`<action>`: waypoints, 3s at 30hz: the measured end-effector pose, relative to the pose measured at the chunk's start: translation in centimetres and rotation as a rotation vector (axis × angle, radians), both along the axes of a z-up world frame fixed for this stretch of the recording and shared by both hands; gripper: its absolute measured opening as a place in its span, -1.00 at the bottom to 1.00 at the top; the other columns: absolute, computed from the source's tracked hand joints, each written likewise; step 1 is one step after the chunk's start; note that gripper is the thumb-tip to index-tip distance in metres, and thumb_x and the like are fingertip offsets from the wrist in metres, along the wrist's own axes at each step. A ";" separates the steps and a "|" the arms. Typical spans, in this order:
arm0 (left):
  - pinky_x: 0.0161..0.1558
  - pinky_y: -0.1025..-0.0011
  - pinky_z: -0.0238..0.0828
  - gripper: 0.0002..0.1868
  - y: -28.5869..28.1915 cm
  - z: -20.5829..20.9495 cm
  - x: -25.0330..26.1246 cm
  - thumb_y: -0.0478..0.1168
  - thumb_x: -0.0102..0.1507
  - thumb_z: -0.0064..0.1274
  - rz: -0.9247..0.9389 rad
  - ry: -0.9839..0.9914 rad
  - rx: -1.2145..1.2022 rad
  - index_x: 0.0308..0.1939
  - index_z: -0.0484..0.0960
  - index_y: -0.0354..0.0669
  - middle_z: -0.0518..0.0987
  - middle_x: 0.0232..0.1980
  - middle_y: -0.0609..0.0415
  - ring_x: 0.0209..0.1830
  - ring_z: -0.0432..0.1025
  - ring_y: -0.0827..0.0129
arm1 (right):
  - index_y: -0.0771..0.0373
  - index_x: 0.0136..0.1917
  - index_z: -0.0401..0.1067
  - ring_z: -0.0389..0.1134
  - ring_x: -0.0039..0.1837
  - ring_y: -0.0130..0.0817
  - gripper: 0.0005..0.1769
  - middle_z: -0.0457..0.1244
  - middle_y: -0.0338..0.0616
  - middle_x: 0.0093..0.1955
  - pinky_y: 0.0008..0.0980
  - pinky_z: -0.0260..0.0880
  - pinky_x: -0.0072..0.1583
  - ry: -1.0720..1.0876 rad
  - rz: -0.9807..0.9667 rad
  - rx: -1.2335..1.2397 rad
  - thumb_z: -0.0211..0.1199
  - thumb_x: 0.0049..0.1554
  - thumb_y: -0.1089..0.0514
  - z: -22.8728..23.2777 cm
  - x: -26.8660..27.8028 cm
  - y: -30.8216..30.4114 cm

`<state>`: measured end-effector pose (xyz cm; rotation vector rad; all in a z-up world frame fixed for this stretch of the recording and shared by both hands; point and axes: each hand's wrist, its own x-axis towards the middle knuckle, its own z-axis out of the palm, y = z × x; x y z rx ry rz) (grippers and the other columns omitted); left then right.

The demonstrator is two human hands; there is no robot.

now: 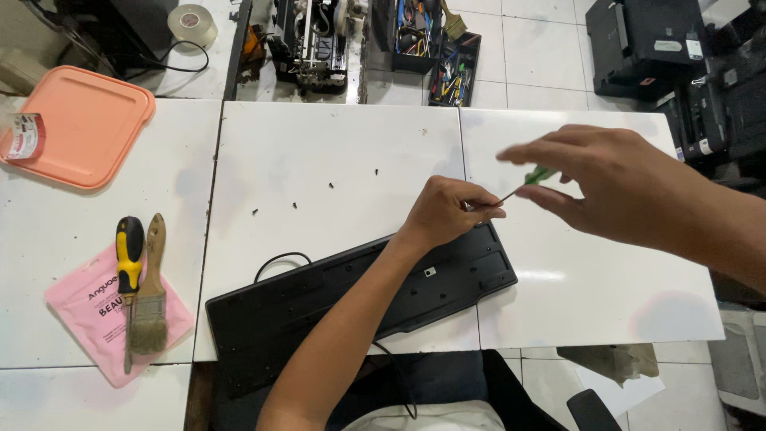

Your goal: The person uses a green screwdriver to remove screws from the back of a black computer keyboard. They place the screws on the white table and eventually lift the back cover to reveal the internal components.

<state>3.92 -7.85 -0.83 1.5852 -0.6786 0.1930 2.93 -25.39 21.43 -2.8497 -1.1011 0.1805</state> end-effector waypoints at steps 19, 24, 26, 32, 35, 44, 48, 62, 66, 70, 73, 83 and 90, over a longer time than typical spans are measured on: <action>-0.25 0.56 0.55 -0.82 2.4 -1.6 0.9 -0.14 0.25 0.43 0.128 0.287 -0.163 -0.08 0.81 0.09 0.79 -0.31 0.10 -0.28 0.71 0.50 | 0.27 0.06 0.71 0.54 -0.05 -0.09 -0.77 0.44 0.10 -0.08 -0.24 0.62 -0.06 0.162 -0.350 0.477 0.52 0.10 0.32 -16.7 -2.7 -0.2; -0.23 0.53 0.56 -0.83 2.3 -1.9 0.9 -0.14 0.26 0.40 0.097 0.312 -0.135 -0.07 0.79 0.11 0.79 -0.29 0.08 -0.29 0.71 0.49 | 0.33 0.00 0.69 0.53 -0.09 -0.13 -0.86 0.46 0.11 -0.14 -0.27 0.53 -0.14 0.304 -0.414 0.436 0.50 0.13 0.32 -17.7 -0.9 -1.0; -0.25 0.52 0.58 -0.84 2.6 -1.8 0.9 -0.14 0.29 0.38 0.099 0.297 -0.134 -0.06 0.79 0.08 0.79 -0.27 0.07 -0.29 0.71 0.47 | 0.31 0.03 0.68 0.53 -0.04 -0.12 -0.85 0.45 0.08 -0.10 -0.26 0.56 -0.09 0.318 -0.366 0.354 0.46 0.15 0.31 -17.5 -0.3 -0.8; -0.26 0.54 0.61 -0.85 2.3 -2.3 0.8 -0.11 0.36 0.31 0.097 0.307 -0.194 -0.02 0.77 0.05 0.80 -0.23 0.09 -0.26 0.72 0.46 | 0.38 0.12 0.57 0.56 0.12 0.02 -0.81 0.43 0.15 0.00 -0.07 0.62 0.07 0.472 -0.254 0.129 0.27 0.24 0.33 -16.3 1.7 -0.8; -0.26 0.53 0.63 -0.85 2.5 -2.2 1.0 -0.10 0.38 0.28 0.092 0.312 -0.219 0.01 0.76 0.04 0.80 -0.21 0.08 -0.24 0.72 0.46 | 0.44 0.15 0.53 0.53 0.14 0.12 -0.78 0.42 0.25 0.00 0.08 0.58 0.12 0.664 -0.323 0.196 0.17 0.28 0.32 -15.3 4.1 -0.8; -0.26 0.58 0.58 -0.83 3.9 -0.5 1.8 -0.05 0.35 0.34 0.299 0.229 -0.213 0.01 0.79 0.17 0.80 -0.22 0.21 -0.28 0.68 0.56 | 0.36 -0.01 0.50 0.48 -0.03 0.07 -0.89 0.37 0.08 -0.15 -0.09 0.50 -0.01 0.254 -0.149 0.456 0.34 0.16 0.39 -24.8 10.2 3.7; -0.29 0.54 0.59 -0.83 4.4 1.5 1.5 -0.03 0.34 0.35 0.351 0.167 -0.143 -0.02 0.81 0.16 0.80 -0.24 0.14 -0.32 0.69 0.49 | 0.34 -0.01 0.52 0.48 0.01 0.09 -0.80 0.36 0.09 -0.09 -0.08 0.53 0.05 0.185 -0.081 0.507 0.35 0.04 0.39 -26.4 11.7 4.6; -0.25 0.40 0.68 -0.84 17.8 10.5 -5.8 -0.32 0.31 0.35 0.467 -0.052 0.066 -0.02 0.80 -0.17 0.78 -0.30 -0.04 -0.31 0.71 0.28 | 0.31 0.15 0.61 0.50 -0.04 -0.09 -0.84 0.43 0.14 -0.09 -0.19 0.53 -0.02 0.228 -0.239 0.826 0.38 0.33 0.22 -23.1 9.4 1.5; -0.22 0.35 0.72 -0.86 24.1 10.2 -12.0 -0.40 0.38 0.23 0.543 0.078 0.124 0.01 0.77 -0.35 0.77 -0.28 -0.13 -0.27 0.72 0.24 | 0.33 0.24 0.59 0.51 0.11 0.02 -0.76 0.45 0.09 0.05 -0.13 0.54 0.09 0.101 -0.145 0.697 0.42 0.30 0.30 -18.5 4.2 3.4; -0.20 0.35 0.71 -0.85 27.2 7.4 -17.6 -0.40 0.40 0.20 0.618 0.172 0.100 0.03 0.76 -0.38 0.76 -0.29 -0.14 -0.26 0.70 0.26 | 0.21 0.31 0.55 0.42 0.34 0.17 -0.62 0.40 0.04 0.23 0.08 0.47 0.28 0.072 0.073 0.519 0.39 0.23 0.15 -18.3 -2.7 8.3; -0.21 0.38 0.72 -0.85 28.2 6.1 -20.7 -0.40 0.40 0.18 0.677 0.247 0.034 0.01 0.76 -0.41 0.77 -0.26 -0.17 -0.25 0.71 0.26 | 0.06 0.30 0.55 0.37 0.30 -0.08 -0.62 0.34 -0.15 0.14 -0.12 0.44 0.22 -0.099 0.188 0.268 0.29 0.30 -0.11 -19.9 -4.5 8.8; -0.18 0.53 0.71 -0.77 27.5 4.1 -22.0 -0.25 0.44 0.11 0.673 0.371 -0.100 0.09 0.69 -0.34 0.76 -0.17 -0.08 -0.17 0.71 0.33 | 0.25 0.32 0.57 0.33 0.18 0.02 -0.61 0.35 0.07 0.11 -0.06 0.41 0.24 -0.103 0.111 0.299 0.21 0.34 0.01 -21.7 -4.7 3.1; -0.13 0.49 0.67 -0.76 26.4 2.1 -20.2 -0.22 0.47 0.06 0.559 0.367 -0.189 0.11 0.68 -0.31 0.74 -0.19 -0.08 -0.18 0.69 0.32 | 0.26 0.35 0.58 0.35 0.23 0.03 -0.59 0.36 0.09 0.13 -0.08 0.42 0.25 -0.135 0.036 0.261 0.27 0.32 0.04 -22.4 -5.5 0.2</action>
